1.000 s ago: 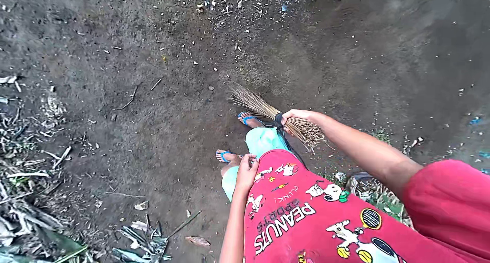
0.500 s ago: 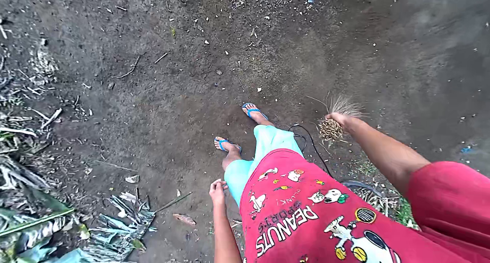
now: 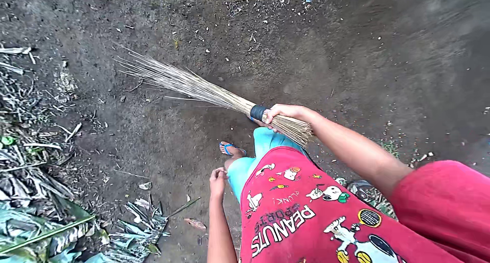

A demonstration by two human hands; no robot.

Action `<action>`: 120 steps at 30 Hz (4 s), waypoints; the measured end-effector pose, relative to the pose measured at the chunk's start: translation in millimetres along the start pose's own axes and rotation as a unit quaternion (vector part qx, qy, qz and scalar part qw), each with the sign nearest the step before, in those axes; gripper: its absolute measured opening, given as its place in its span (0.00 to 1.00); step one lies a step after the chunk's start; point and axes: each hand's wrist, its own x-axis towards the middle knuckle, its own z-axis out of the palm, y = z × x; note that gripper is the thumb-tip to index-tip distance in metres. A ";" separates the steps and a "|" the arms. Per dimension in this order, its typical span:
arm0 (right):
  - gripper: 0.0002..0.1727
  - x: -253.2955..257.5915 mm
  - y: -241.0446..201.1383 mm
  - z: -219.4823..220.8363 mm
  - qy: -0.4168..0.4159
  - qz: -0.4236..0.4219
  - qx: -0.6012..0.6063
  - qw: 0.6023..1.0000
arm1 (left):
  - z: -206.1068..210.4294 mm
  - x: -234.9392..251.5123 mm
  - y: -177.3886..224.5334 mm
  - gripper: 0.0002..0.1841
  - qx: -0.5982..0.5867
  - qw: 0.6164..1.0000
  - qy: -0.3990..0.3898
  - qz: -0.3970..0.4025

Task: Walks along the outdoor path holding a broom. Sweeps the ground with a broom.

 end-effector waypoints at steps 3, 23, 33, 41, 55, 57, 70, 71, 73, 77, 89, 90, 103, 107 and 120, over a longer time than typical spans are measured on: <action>0.08 -72.1 34.4 -2.6 0.136 0.005 0.012 0.991 | -9.9 1.8 42.7 0.19 -0.049 0.997 0.032 0.059; 0.29 131.6 -23.2 51.4 0.264 0.117 -0.116 0.950 | 41.7 -67.3 -92.4 0.16 -0.110 0.977 0.090 -0.157; 0.16 4.0 -51.7 21.3 0.135 0.025 -0.244 0.960 | -26.0 10.6 -11.0 0.17 0.014 0.998 0.058 -0.007; 0.29 -74.2 52.9 -7.0 0.481 0.292 -0.446 0.696 | -108.0 85.9 12.2 0.17 -0.045 0.995 0.032 0.085; 0.11 40.9 115.0 151.4 0.553 0.204 0.116 0.800 | -299.1 76.7 -198.9 0.21 -0.130 0.974 0.088 -0.162; 0.08 107.8 84.9 166.7 0.535 0.125 0.232 0.803 | -307.0 72.8 -196.6 0.21 -0.151 0.970 0.102 -0.161; 0.05 117.0 76.1 241.8 0.283 0.067 0.169 0.942 | -320.8 159.0 -45.2 0.19 0.045 0.995 -0.057 0.065; 0.05 95.1 94.4 240.8 0.308 0.072 0.175 0.932 | -327.3 160.5 -26.6 0.19 0.037 0.995 -0.047 0.081; 0.04 63.5 116.7 242.6 0.371 0.094 0.181 0.906 | -339.2 162.7 -1.2 0.19 0.005 0.993 -0.014 0.113; 0.10 64.6 121.9 237.4 0.510 0.183 0.145 0.828 | -350.0 166.4 -11.2 0.18 -0.036 0.993 0.012 0.113; 0.08 255.7 -57.0 278.5 0.245 0.074 0.018 0.966 | -327.7 125.7 -189.4 0.19 -0.139 0.985 0.033 -0.101; 0.08 252.1 -70.0 284.8 0.215 0.082 -0.019 0.973 | -327.3 128.0 -195.4 0.19 -0.133 0.984 0.034 -0.113; 0.09 54.6 -41.9 247.9 0.431 0.194 -0.108 0.874 | -272.3 145.6 -177.4 0.16 -0.126 0.991 0.012 -0.048; 0.12 80.4 -31.0 223.3 0.469 0.277 -0.058 0.837 | -268.3 127.8 -192.5 0.15 -0.113 0.988 0.067 -0.083; 0.20 390.2 -92.9 417.1 0.139 0.085 -0.043 0.986 | -281.3 114.0 -218.2 0.16 -0.095 0.982 0.091 -0.138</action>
